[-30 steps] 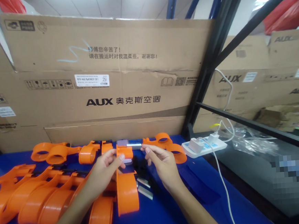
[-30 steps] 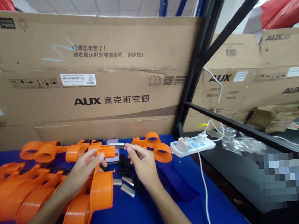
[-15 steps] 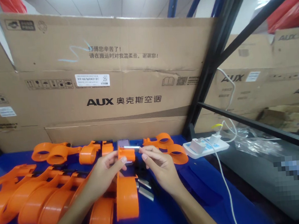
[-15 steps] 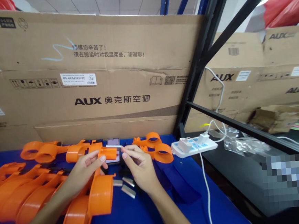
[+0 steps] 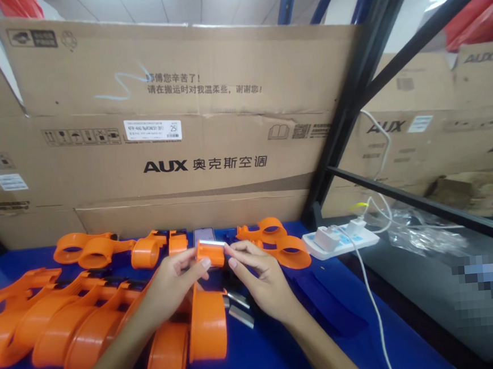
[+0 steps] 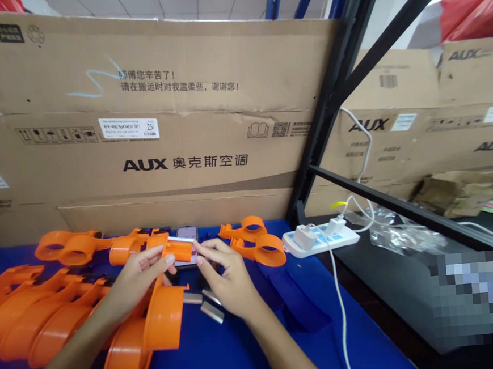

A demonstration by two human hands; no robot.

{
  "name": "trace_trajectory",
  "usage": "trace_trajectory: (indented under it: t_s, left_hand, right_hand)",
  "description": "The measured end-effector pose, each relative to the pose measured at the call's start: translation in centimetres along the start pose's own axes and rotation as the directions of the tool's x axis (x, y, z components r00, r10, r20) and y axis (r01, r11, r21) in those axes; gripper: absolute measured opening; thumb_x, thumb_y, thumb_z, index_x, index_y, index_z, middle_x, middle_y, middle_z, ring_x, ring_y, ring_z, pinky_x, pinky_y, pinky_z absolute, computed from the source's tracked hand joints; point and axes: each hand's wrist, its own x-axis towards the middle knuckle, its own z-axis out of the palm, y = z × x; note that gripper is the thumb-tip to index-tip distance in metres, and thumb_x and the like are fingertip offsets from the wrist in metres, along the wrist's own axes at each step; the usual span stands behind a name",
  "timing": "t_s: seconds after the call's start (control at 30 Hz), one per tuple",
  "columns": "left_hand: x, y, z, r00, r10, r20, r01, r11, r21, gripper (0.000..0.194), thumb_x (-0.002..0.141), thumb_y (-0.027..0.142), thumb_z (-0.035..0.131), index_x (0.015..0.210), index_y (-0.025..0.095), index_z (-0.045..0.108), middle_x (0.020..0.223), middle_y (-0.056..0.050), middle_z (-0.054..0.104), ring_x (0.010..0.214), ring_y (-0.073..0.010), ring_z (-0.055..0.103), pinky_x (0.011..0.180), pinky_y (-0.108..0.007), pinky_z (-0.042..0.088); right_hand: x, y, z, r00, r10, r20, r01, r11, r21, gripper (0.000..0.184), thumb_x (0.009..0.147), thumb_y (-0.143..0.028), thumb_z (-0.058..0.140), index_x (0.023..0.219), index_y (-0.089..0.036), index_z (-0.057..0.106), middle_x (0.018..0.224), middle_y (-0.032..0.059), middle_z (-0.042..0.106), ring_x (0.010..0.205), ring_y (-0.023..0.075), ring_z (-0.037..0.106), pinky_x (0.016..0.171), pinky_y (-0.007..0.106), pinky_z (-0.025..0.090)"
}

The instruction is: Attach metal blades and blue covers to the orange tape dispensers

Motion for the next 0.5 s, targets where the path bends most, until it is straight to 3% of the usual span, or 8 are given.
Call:
trace_trajectory:
  t_s: [0.13, 0.27, 0.37, 0.5]
  left_hand:
    - [-0.2, 0.4, -0.3, 0.989, -0.073, -0.129, 0.054, 0.988, -0.142, 0.033, 0.088, 0.053, 0.069, 0.09, 0.02, 0.066, 0.073, -0.001, 0.07, 0.054, -0.0132, 0.056, 0.053, -0.024, 0.04]
    - [-0.2, 0.3, -0.5, 0.976, -0.079, -0.201, 0.031, 0.972, -0.231, 0.034, 0.086, 0.052, 0.07, 0.081, 0.019, 0.063, 0.067, 0.001, 0.067, 0.049, -0.0103, 0.05, 0.049, -0.021, 0.036]
    - [-0.2, 0.4, -0.4, 0.976, -0.099, -0.194, 0.05, 0.968, -0.244, 0.033, 0.086, 0.052, 0.071, 0.085, 0.019, 0.065, 0.066, 0.001, 0.066, 0.048, -0.0105, 0.05, 0.048, -0.021, 0.035]
    - [-0.3, 0.7, -0.1, 0.977, -0.126, -0.17, 0.085, 0.969, -0.233, 0.034, 0.085, 0.051, 0.071, 0.094, 0.018, 0.066, 0.068, 0.0, 0.068, 0.048, -0.0115, 0.052, 0.047, -0.022, 0.036]
  right_hand:
    - [-0.1, 0.9, -0.2, 0.999, -0.037, 0.038, 0.046, 0.961, -0.273, 0.024, 0.096, -0.021, 0.057, 0.106, -0.026, 0.078, 0.105, 0.0082, 0.07, 0.096, 0.0247, 0.063, 0.085, 0.039, 0.05]
    - [-0.4, 1.6, -0.4, 0.983, 0.074, 0.168, 0.053, 0.76, -0.647, 0.011, 0.083, -0.012, 0.065, 0.083, -0.02, 0.074, 0.098, 0.0088, 0.065, 0.094, 0.0261, 0.056, 0.083, 0.041, 0.043]
    - [-0.6, 1.6, -0.3, 0.956, 0.183, 0.228, 0.058, 0.644, -0.763, 0.005, 0.079, -0.017, 0.071, 0.082, -0.02, 0.073, 0.099, 0.0092, 0.062, 0.094, 0.0267, 0.053, 0.079, 0.039, 0.039]
    - [-0.9, 1.3, -0.1, 0.933, 0.253, 0.255, 0.059, 0.592, -0.804, 0.014, 0.081, -0.028, 0.075, 0.093, -0.021, 0.076, 0.103, 0.0101, 0.061, 0.096, 0.0271, 0.051, 0.078, 0.038, 0.037]
